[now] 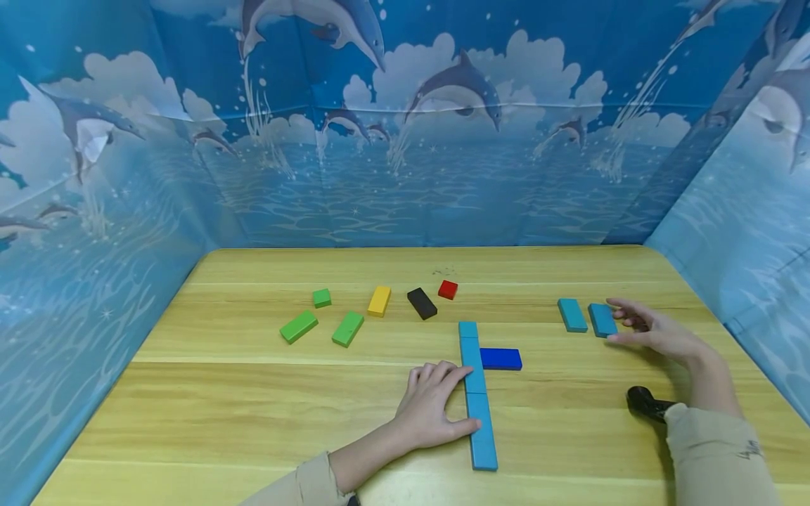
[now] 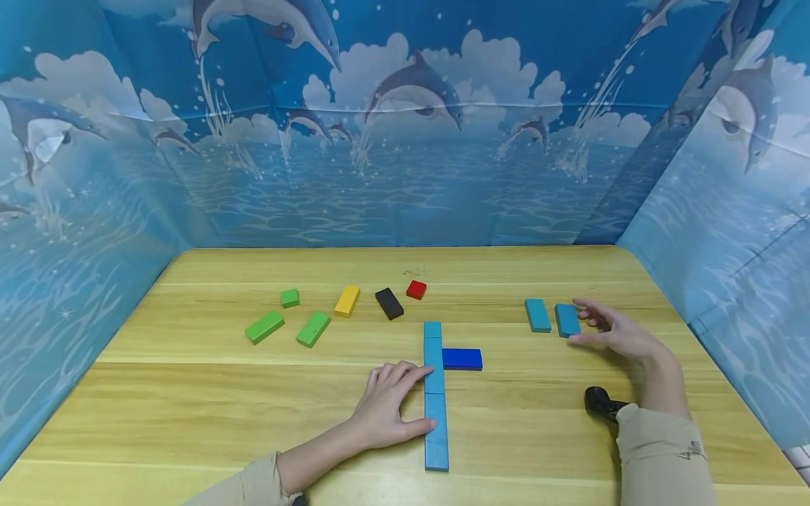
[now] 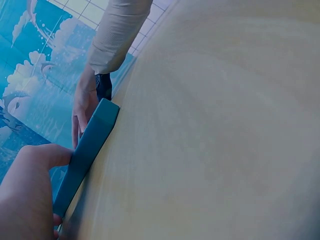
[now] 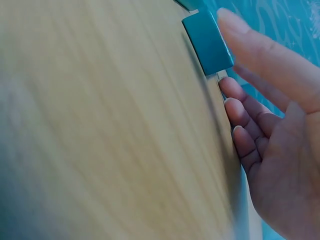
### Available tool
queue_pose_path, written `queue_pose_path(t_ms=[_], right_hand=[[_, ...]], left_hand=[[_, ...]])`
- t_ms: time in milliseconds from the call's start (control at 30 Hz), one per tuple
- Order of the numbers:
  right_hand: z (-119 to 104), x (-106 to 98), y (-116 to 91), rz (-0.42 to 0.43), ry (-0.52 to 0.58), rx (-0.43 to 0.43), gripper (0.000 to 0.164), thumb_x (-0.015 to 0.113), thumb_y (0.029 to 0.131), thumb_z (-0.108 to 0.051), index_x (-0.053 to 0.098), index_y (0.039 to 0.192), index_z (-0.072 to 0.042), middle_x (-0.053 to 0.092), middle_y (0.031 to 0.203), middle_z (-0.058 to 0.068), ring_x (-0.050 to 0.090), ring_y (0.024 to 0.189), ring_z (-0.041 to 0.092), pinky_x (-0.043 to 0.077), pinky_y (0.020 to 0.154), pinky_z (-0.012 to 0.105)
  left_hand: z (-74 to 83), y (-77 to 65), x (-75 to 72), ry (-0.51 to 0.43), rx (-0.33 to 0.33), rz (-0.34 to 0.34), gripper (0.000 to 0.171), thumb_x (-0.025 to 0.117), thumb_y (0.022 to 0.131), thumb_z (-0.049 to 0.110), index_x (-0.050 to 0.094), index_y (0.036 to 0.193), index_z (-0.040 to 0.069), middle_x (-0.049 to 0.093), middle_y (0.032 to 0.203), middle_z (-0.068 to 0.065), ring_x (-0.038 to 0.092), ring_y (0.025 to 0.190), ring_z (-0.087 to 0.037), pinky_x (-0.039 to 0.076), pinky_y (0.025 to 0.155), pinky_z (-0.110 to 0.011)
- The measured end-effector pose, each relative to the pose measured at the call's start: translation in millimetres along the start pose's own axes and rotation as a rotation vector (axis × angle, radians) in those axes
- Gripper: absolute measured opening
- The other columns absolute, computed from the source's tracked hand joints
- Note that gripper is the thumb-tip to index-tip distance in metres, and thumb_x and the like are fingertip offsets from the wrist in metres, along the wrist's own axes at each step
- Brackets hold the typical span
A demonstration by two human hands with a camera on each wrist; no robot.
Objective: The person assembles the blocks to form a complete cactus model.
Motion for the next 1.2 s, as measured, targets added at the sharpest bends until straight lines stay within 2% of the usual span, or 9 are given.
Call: queue_pose_path(t_ms=[167, 533, 800, 1033, 1200], right_hand=[[2, 2, 2, -0.008, -0.005, -0.005, 0.077, 0.063, 0.087, -0.02, 0.016, 0.144, 0.001, 0.031, 0.129, 0.017, 0.037, 0.097, -0.002, 0.035, 0.076, 0.016], [1, 3, 2, 0.048, -0.044, -0.024, 0.07, 0.063, 0.087, -0.019, 0.024, 0.141, 0.002, 0.037, 0.12, 0.012, 0.037, 0.092, 0.002, 0.035, 0.073, 0.016], [-1, 3, 2, 0.175, -0.065, -0.047, 0.066, 0.065, 0.086, -0.016, 0.029, 0.137, 0.004, 0.042, 0.103, 0.005, 0.041, 0.083, 0.006, 0.037, 0.067, 0.02], [-20, 7, 3, 0.248, 0.003, -0.08, 0.065, 0.065, 0.086, -0.018, 0.03, 0.138, -0.003, 0.045, 0.1, -0.001, 0.045, 0.082, 0.004, 0.041, 0.066, 0.018], [-41, 19, 13, 0.205, 0.073, -0.134, 0.062, 0.065, 0.085, -0.015, 0.031, 0.137, -0.004, 0.042, 0.096, 0.004, 0.041, 0.079, 0.009, 0.039, 0.062, 0.023]], left_hand=[[-0.3, -0.2, 0.1, 0.005, -0.001, 0.001, 0.072, 0.056, 0.076, 0.06, 0.039, 0.137, 0.025, 0.045, 0.121, 0.005, 0.038, 0.102, -0.012, 0.027, 0.085, -0.033], [-0.1, -0.5, -0.7, 0.005, 0.005, 0.013, 0.072, 0.056, 0.076, 0.059, 0.04, 0.137, 0.024, 0.046, 0.12, 0.005, 0.039, 0.101, -0.012, 0.026, 0.085, -0.033], [-0.3, -0.8, -0.5, 0.003, 0.004, 0.018, 0.072, 0.057, 0.076, 0.059, 0.04, 0.137, 0.024, 0.046, 0.12, 0.006, 0.039, 0.101, -0.012, 0.026, 0.086, -0.032], [0.1, -0.5, -0.3, 0.007, 0.007, 0.022, 0.072, 0.057, 0.076, 0.059, 0.04, 0.137, 0.024, 0.046, 0.12, 0.005, 0.039, 0.1, -0.012, 0.026, 0.086, -0.032], [0.2, -0.5, -0.1, 0.006, 0.007, 0.016, 0.072, 0.056, 0.076, 0.06, 0.039, 0.137, 0.025, 0.046, 0.12, 0.005, 0.039, 0.1, -0.012, 0.026, 0.086, -0.032]])
Point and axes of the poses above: each hand's wrist, its own y-axis towards the middle knuckle, its own x-axis out of the palm, z = x × y, the point moved 4 cm from there along y, towards the middle knuckle
